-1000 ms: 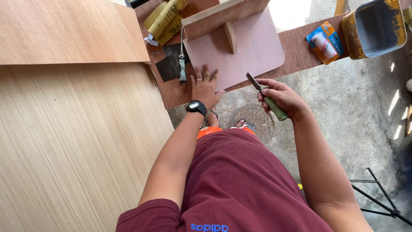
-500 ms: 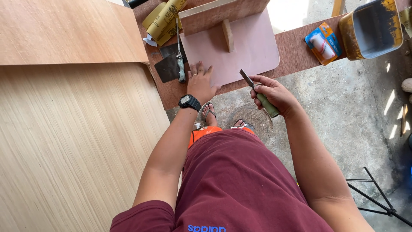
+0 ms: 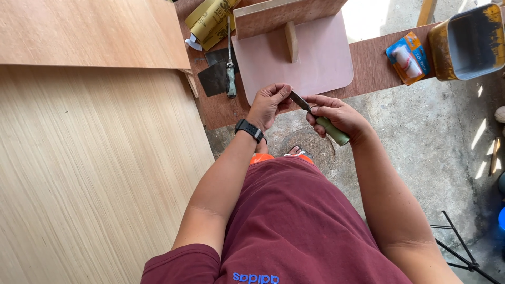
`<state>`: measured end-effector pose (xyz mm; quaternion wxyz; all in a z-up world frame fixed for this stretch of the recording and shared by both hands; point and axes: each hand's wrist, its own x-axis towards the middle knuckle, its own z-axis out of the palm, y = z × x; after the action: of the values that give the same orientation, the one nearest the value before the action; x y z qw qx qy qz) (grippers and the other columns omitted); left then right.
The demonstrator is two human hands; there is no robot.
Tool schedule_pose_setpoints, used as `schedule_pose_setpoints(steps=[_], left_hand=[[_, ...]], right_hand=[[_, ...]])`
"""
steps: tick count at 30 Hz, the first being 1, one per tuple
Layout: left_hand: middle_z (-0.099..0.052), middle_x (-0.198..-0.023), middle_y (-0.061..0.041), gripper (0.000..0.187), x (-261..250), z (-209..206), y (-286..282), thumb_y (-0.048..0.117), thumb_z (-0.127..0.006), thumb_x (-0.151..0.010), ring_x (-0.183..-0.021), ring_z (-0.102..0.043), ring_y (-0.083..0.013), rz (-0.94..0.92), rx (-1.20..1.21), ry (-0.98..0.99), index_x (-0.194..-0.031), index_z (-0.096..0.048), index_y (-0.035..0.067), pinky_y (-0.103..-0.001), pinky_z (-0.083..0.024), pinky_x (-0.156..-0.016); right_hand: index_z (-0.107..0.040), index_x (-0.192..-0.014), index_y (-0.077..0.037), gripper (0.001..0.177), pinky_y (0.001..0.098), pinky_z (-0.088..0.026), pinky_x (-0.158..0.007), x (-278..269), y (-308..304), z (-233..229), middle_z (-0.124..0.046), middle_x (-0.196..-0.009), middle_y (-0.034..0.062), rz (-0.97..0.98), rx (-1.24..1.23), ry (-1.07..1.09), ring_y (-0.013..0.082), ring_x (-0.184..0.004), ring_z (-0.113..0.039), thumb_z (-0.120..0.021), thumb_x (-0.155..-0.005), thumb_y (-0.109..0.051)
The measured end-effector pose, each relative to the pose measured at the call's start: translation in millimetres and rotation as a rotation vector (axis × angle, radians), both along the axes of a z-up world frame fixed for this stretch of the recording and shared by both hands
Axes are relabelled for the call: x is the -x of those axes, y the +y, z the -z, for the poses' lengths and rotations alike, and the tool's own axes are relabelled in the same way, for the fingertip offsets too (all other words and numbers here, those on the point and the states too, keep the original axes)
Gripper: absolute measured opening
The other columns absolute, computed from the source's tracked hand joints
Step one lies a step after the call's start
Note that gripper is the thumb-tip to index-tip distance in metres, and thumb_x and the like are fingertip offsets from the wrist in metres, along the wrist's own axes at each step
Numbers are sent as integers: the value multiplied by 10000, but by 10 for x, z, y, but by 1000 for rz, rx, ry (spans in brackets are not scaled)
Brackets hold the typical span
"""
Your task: Applying wood filler to the joints of a small wooden assembly and scraping off the excess to create a smooth finish.
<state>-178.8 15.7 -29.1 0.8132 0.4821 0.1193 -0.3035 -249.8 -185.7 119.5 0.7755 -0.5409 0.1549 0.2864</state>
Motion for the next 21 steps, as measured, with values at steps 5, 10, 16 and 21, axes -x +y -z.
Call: schedule_pose_setpoints(steps=[5, 10, 16, 21], left_hand=[[-824, -899, -95, 164, 465, -262, 97, 260, -770, -1061, -737, -783, -158, -54, -92, 158, -1087, -771, 98, -263, -682, -674], [-764, -696, -79, 542, 794, -251, 80, 596, -609, -1064, -708, -773, -346, 775, -764, -477, -833, -778, 136, -398, -613, -720], [-623, -1415, -122, 742, 737, -288, -83, 246, -816, -967, -1124, -783, -372, 1163, -865, -738, -1621, -467, 266, -501, -652, -957], [-793, -1013, -150, 250, 58, -294, 55, 217, -699, -984, -808, -725, -355, 536, -1044, -918, -1198, -746, 98, -495, -578, -647]], right_hand=[[-650, -1492, -134, 468, 372, -591, -419, -48, -140, 180, -638, -828, 164, 94, 30, 39, 219, -541, -665, -573, -1035, -63], [-572, -1610, -143, 592, 444, -642, -500, -462, -81, 298, -681, -899, 192, -133, 607, -34, 277, -658, -711, -544, -1027, -44], [-626, -1567, -147, 538, 617, -634, -881, -1369, 307, 406, -767, -1126, 271, -627, 1274, -309, 477, -1021, -773, -570, -1042, -254], [-532, -1582, -90, 559, 587, -586, -569, -1713, 596, 300, -654, -1212, 266, -541, 1231, -214, 485, -760, -674, -459, -1032, -156]])
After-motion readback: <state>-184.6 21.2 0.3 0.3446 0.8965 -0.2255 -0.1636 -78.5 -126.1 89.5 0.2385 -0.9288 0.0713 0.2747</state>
